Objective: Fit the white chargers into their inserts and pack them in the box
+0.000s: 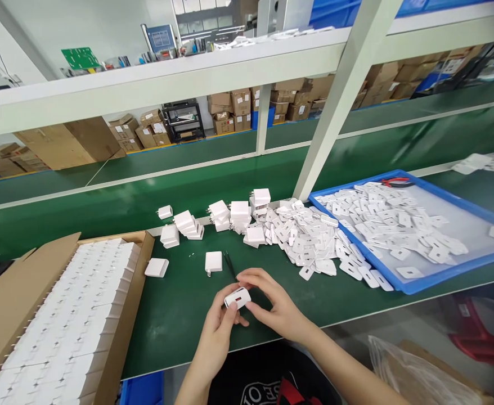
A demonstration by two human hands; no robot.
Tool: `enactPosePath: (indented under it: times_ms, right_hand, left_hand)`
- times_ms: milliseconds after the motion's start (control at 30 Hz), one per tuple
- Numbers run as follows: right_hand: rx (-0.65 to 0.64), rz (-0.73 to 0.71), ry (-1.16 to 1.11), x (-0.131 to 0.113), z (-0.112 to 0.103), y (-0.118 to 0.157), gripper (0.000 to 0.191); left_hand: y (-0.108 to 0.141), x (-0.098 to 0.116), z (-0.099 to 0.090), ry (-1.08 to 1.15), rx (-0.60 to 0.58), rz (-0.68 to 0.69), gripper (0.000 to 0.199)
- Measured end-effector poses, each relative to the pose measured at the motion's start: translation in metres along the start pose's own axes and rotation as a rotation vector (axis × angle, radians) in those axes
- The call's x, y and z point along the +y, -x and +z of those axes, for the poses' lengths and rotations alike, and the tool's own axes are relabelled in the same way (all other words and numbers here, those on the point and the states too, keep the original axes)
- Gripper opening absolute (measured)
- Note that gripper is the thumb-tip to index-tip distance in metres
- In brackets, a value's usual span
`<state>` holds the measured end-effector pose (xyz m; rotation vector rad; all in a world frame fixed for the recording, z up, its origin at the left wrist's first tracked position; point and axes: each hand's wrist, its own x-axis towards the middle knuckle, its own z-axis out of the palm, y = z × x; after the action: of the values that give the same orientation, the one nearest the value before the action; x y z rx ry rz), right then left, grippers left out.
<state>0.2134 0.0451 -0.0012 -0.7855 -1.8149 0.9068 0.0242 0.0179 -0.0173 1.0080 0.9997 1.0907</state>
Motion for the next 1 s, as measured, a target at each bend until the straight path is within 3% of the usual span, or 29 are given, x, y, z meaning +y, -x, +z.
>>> enactPosePath:
  times_ms: [133,433,600,700,833,1000]
  right_hand:
    - [-0.046,-0.033,-0.017,0.005,-0.007,-0.004,0.03]
    - [-0.149,-0.09,0.074,0.006,-0.017,-0.007,0.033]
    - [-0.214,-0.069,0.078,0.0,-0.02,-0.01,0.031]
    - [-0.192,0.016,0.02,0.0,-0.017,-0.009,0.031]
    - [-0.075,0.25,-0.068,0.004,-0.003,-0.005,0.037]
    - [-0.118,0.366,-0.31,0.007,0.02,-0.005,0.038]
  left_hand:
    - [0.0,-0.005,-0.002,0.119,-0.023,-0.057,0.055]
    - [-0.004,-0.007,-0.007,0.299,-0.091,-0.119,0.066]
    - [-0.002,-0.009,-0.01,0.16,-0.077,-0.087,0.059]
    - [-0.001,-0.007,-0.01,0.001,-0.034,-0.018,0.054]
    - [-0.001,-0.003,-0.007,-0.18,0.017,0.084,0.049]
    - [0.0,-0.005,-0.004,-0.277,0.044,0.174,0.045]
